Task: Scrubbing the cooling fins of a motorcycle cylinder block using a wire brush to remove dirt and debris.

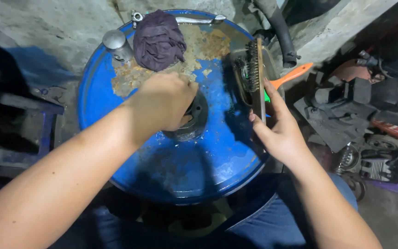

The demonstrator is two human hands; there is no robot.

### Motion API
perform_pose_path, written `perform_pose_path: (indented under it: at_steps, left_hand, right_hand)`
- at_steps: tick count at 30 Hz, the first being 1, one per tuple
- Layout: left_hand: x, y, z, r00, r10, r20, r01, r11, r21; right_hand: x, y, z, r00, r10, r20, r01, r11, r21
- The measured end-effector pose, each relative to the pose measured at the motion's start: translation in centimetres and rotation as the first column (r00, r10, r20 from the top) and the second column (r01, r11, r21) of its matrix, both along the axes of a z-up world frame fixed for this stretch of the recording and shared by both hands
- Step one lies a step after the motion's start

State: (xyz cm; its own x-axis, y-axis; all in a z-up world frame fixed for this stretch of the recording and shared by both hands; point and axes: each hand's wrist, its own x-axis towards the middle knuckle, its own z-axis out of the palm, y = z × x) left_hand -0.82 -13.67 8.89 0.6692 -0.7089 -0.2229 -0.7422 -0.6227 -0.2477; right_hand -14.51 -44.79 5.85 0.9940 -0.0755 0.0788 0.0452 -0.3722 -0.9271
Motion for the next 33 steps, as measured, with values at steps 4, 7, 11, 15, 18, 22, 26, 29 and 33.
perform_pose_path:
  at_steps: [4, 7, 11, 15, 18, 22, 26, 29, 33]
  left_hand:
    - [-0.1, 1.8, -0.1, 1.0, -0.005, 0.027, 0.007, 0.996, -0.086]
    - [-0.5, 3.1, 0.0, 0.991, -0.026, 0.129, 0.056, 0.97, -0.238]
    - [-0.9, 4.5, -0.9, 0.987, -0.046, 0.153, 0.107, 0.903, -0.416]
    - [-1.1, 5.1, -0.2, 0.985, -0.153, 0.078, 0.171, 0.84, -0.515]
    - [-0.2, 4.5, -1.5, 0.967, -0.185, 0.172, 0.247, 0.841, -0.481]
    - [0.6, 3.8, -3.6, 0.938, -0.209, 0.278, 0.324, 0.814, -0.482]
    - [1.5, 3.0, -5.2, 0.938, -0.115, 0.328, 0.286, 0.792, -0.539]
    - [1.7, 2.0, -5.7, 0.925, 0.025, 0.379, 0.214, 0.79, -0.575]
    - [0.9, 0.5, -5.2, 0.833, 0.21, 0.511, 0.176, 0.776, -0.606]
  right_hand:
    - [0.2, 0.4, -0.9, 0.999, 0.019, 0.046, -0.02, 1.0, 0.022]
    - [0.6, 0.8, -1.6, 0.998, 0.044, 0.042, -0.046, 0.997, 0.06]
    - [0.7, 1.3, -0.1, 0.998, 0.058, 0.008, -0.058, 0.997, 0.044]
    - [1.2, 1.0, -2.6, 0.994, 0.066, -0.093, -0.052, 0.988, 0.143]
    - [0.7, 1.7, -2.2, 0.991, 0.064, -0.119, -0.047, 0.989, 0.143]
    - [0.6, 2.2, -0.5, 0.988, 0.055, -0.145, -0.035, 0.99, 0.136]
    - [0.5, 2.6, 1.4, 0.989, 0.031, -0.144, -0.022, 0.998, 0.063]
    - [-0.1, 2.6, 1.0, 0.988, 0.029, -0.15, -0.017, 0.997, 0.081]
    - [0.2, 1.8, 0.2, 0.992, 0.062, -0.106, -0.048, 0.99, 0.131]
